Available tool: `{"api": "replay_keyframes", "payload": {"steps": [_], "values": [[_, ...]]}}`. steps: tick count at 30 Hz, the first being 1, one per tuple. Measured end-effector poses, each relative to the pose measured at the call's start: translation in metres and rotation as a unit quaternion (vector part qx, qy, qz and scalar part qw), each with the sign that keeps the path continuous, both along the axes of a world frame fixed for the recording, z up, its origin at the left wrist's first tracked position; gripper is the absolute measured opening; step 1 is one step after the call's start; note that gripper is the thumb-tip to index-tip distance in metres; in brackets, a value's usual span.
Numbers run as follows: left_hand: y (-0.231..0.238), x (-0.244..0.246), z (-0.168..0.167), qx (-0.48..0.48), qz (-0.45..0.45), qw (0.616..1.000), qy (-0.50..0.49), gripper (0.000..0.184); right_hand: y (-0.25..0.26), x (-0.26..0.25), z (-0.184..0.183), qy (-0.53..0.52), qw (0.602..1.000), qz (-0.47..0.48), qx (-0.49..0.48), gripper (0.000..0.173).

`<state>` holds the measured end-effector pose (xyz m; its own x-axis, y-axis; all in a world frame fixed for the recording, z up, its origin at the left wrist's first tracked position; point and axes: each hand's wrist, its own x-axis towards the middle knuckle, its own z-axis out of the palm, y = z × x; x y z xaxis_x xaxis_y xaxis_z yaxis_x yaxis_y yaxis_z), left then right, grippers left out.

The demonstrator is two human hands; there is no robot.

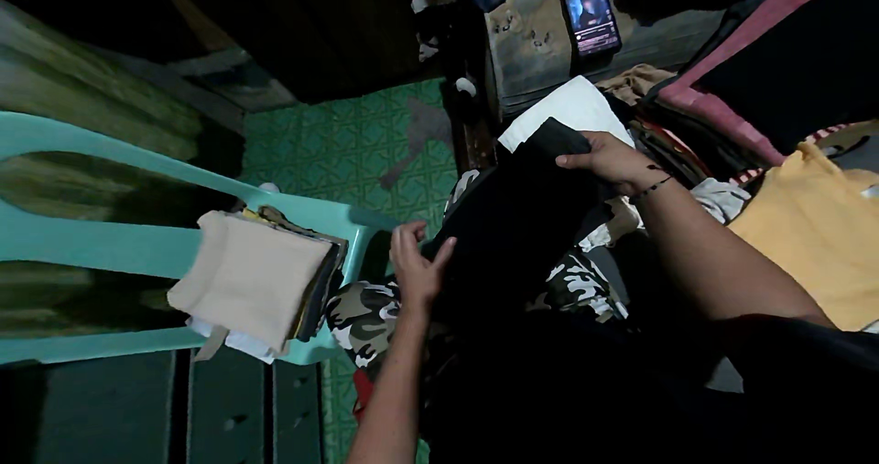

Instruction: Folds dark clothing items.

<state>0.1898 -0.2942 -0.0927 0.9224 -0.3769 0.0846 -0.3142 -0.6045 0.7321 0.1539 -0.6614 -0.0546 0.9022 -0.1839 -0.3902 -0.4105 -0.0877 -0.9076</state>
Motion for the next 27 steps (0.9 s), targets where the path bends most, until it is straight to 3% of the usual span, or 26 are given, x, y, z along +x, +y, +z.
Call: {"api": "replay_keyframes", "payload": {"steps": [2,5,8,10,12,16,19,22,27], "values": [[-0.020,-0.025,0.012,0.019,-0.092,0.990,-0.110,0.048,-0.004,-0.001,0.003,-0.007,1.000,0.007,0.013,0.033],[-0.050,-0.057,0.018,0.079,-0.251,0.950,-0.171,0.040,-0.012,0.000,-0.009,0.019,0.999,0.023,-0.035,0.049],[-0.061,-0.069,0.007,0.100,-0.303,0.927,-0.195,0.030,-0.016,-0.009,-0.026,0.065,0.989,0.053,-0.121,0.074],[-0.060,-0.074,0.004,0.110,-0.307,0.924,-0.198,0.026,-0.011,-0.019,-0.034,0.058,0.987,0.056,-0.137,0.083],[-0.059,-0.080,0.003,0.117,-0.312,0.921,-0.202,0.021,-0.005,-0.026,-0.038,0.034,0.988,0.045,-0.146,0.077],[-0.055,-0.082,0.004,0.099,-0.328,0.924,-0.169,0.018,-0.004,-0.029,-0.030,-0.005,0.987,0.000,-0.162,0.045],[-0.048,-0.079,0.009,0.060,-0.369,0.919,-0.127,0.016,-0.016,-0.025,-0.024,-0.022,0.983,-0.041,-0.180,0.033],[-0.050,-0.080,0.007,0.085,-0.386,0.911,-0.114,0.019,-0.023,-0.020,-0.041,-0.028,0.981,-0.029,-0.189,0.029],[-0.049,-0.076,0.016,0.109,-0.389,0.913,-0.061,0.026,-0.022,-0.021,-0.053,-0.016,0.981,-0.012,-0.195,0.036]]}}
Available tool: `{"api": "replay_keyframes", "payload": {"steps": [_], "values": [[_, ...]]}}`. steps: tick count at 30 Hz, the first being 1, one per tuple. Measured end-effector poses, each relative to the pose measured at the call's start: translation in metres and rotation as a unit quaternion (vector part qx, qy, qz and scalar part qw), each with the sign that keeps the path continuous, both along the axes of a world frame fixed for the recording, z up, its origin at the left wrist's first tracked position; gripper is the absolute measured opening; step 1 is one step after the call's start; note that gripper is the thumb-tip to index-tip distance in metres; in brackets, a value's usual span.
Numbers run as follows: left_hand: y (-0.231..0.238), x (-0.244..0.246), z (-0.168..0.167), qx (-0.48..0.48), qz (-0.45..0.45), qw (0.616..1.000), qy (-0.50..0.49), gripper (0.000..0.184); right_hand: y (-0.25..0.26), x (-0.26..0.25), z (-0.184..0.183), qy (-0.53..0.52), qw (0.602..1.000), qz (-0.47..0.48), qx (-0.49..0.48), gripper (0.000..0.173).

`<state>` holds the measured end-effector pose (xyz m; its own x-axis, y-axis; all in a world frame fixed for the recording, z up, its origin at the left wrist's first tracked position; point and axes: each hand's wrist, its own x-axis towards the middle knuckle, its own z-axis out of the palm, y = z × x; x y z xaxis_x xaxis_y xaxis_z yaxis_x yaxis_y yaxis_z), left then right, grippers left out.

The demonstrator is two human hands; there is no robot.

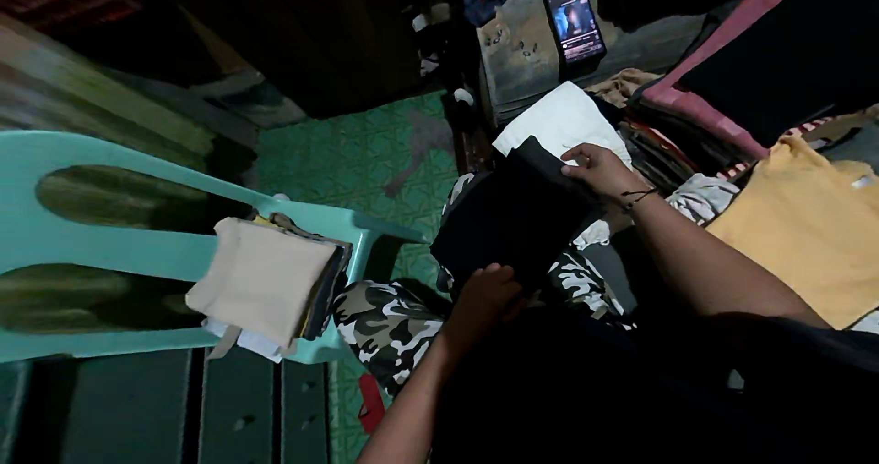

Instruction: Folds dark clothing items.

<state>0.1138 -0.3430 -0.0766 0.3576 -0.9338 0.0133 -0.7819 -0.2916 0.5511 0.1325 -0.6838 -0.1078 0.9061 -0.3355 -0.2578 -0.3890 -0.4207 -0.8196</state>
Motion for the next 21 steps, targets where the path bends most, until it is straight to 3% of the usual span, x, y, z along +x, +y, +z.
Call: {"api": "replay_keyframes", "payload": {"steps": [5,9,15,18,21], "values": [[0.009,0.040,0.016,-0.082,0.201,0.975,-0.057,0.023,0.003,0.005,0.010,0.031,0.999,0.013,0.001,0.056],[0.021,0.078,0.016,-0.026,0.325,0.943,0.062,0.043,0.011,0.011,0.012,0.032,0.999,-0.003,0.010,0.063],[0.036,0.096,-0.008,-0.079,0.356,0.908,0.208,0.024,0.012,0.016,0.016,0.061,0.995,-0.027,0.078,0.055],[0.041,0.099,-0.011,-0.163,0.342,0.886,0.269,0.016,0.014,0.018,0.016,0.069,0.997,-0.015,0.044,0.052],[0.042,0.101,-0.013,-0.163,0.345,0.883,0.273,0.016,0.019,0.024,0.010,0.043,0.999,-0.007,-0.027,0.040]]}}
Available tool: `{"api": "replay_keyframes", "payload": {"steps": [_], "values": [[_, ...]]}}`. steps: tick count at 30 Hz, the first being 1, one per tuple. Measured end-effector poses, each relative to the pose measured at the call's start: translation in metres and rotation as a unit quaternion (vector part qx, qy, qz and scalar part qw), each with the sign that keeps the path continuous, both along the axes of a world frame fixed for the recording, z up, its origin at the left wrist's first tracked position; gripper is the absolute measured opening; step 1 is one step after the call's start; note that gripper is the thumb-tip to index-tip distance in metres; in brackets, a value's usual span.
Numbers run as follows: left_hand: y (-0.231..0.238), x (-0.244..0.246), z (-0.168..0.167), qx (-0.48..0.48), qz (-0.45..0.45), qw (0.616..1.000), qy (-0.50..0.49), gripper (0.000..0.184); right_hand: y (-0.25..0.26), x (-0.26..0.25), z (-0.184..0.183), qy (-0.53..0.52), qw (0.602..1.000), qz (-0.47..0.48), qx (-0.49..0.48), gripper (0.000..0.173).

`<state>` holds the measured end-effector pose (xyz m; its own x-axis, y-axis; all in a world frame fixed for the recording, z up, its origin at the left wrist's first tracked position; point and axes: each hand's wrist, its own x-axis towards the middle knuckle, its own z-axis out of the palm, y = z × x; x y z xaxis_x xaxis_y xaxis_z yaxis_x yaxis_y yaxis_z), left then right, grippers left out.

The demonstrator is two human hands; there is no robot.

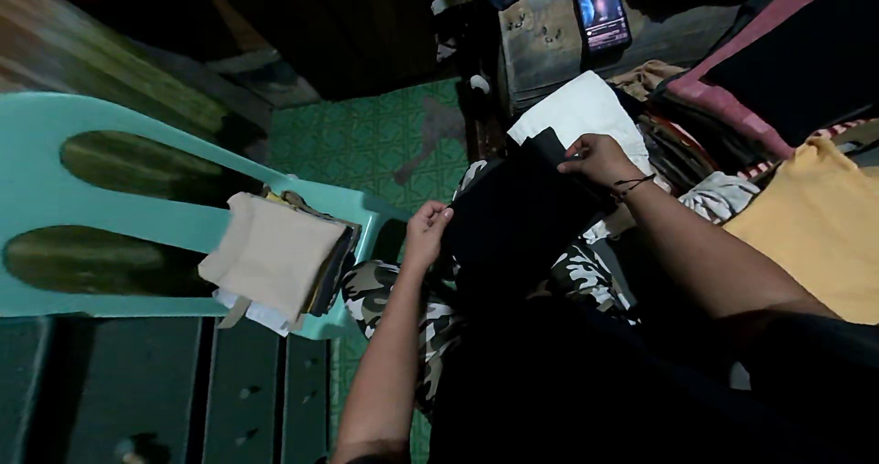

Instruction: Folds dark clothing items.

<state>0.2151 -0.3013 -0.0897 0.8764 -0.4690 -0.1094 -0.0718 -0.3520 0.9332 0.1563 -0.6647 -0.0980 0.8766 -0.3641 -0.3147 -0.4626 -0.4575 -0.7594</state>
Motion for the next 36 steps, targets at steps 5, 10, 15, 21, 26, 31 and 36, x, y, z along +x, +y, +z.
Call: {"api": "replay_keyframes", "payload": {"steps": [5,10,15,21,26,31,36], "values": [[0.003,-0.003,-0.009,0.128,0.038,0.989,-0.068,0.026,-0.001,-0.001,-0.013,-0.042,0.999,-0.019,-0.029,0.029],[-0.007,-0.030,-0.003,0.167,0.050,0.968,-0.182,0.040,-0.001,-0.012,0.006,0.007,0.999,0.009,0.051,0.061],[-0.026,-0.047,0.008,0.114,0.014,0.963,-0.244,0.038,-0.009,-0.012,0.014,0.014,0.990,0.055,0.128,0.066],[-0.048,-0.051,0.018,0.086,-0.024,0.968,-0.233,0.037,-0.009,-0.008,0.016,-0.025,0.983,0.129,0.127,0.063],[-0.084,-0.026,0.042,0.166,-0.113,0.953,-0.226,0.045,-0.009,-0.009,0.010,-0.034,0.982,0.125,0.136,0.059],[-0.131,0.008,0.043,0.250,-0.179,0.936,-0.171,0.057,-0.011,-0.019,-0.003,-0.066,0.976,0.101,0.183,0.062],[-0.171,0.025,0.042,0.310,-0.201,0.920,-0.133,0.060,-0.012,-0.025,-0.006,-0.109,0.972,0.084,0.193,0.061]]}}
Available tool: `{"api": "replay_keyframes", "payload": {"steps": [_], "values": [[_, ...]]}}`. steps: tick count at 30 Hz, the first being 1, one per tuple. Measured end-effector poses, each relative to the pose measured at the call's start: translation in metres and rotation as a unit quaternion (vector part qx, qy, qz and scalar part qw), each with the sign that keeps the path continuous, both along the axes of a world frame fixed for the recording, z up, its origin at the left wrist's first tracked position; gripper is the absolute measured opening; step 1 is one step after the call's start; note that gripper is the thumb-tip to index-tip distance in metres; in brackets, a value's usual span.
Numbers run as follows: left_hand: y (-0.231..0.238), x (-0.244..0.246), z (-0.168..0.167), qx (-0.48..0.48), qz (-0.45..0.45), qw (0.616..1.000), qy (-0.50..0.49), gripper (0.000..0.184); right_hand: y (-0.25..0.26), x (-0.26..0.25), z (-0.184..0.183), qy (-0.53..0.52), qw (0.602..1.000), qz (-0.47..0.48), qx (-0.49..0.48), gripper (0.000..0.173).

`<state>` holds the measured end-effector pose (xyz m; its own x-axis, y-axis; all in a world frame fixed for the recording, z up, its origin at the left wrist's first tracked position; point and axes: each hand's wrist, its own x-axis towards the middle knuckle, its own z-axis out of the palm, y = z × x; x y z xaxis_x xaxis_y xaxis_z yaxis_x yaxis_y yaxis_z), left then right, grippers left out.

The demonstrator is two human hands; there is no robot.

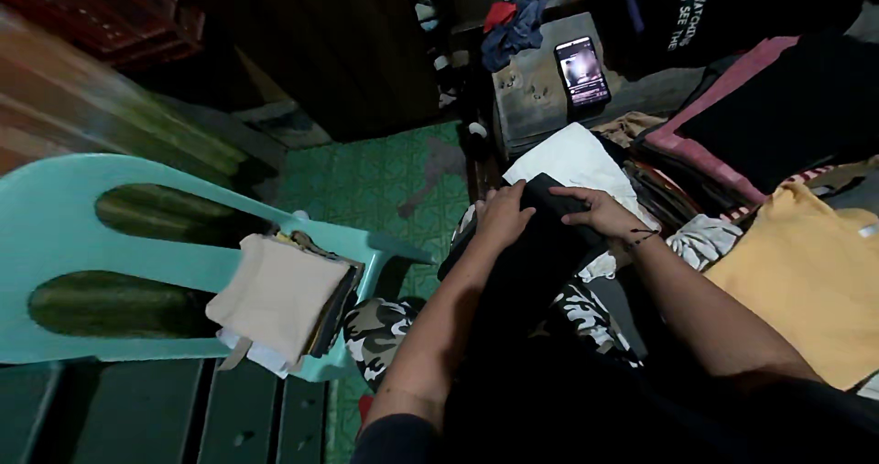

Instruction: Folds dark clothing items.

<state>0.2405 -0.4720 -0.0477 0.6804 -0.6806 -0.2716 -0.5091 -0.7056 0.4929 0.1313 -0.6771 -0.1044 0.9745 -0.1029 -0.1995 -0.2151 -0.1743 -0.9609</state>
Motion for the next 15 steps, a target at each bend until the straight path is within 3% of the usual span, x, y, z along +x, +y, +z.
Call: {"api": "replay_keyframes", "payload": {"steps": [7,10,15], "values": [[-0.032,0.032,-0.017,-0.082,0.087,0.986,0.118,0.076,0.003,-0.006,0.018,-0.031,0.999,-0.005,-0.002,0.059],[-0.035,0.044,-0.016,-0.112,0.102,0.970,0.189,0.053,0.000,-0.007,0.019,-0.051,0.999,-0.006,0.003,0.061],[-0.033,0.051,0.000,-0.150,0.014,0.955,0.255,0.027,-0.001,-0.007,0.023,-0.079,0.997,-0.009,0.016,0.066]]}}
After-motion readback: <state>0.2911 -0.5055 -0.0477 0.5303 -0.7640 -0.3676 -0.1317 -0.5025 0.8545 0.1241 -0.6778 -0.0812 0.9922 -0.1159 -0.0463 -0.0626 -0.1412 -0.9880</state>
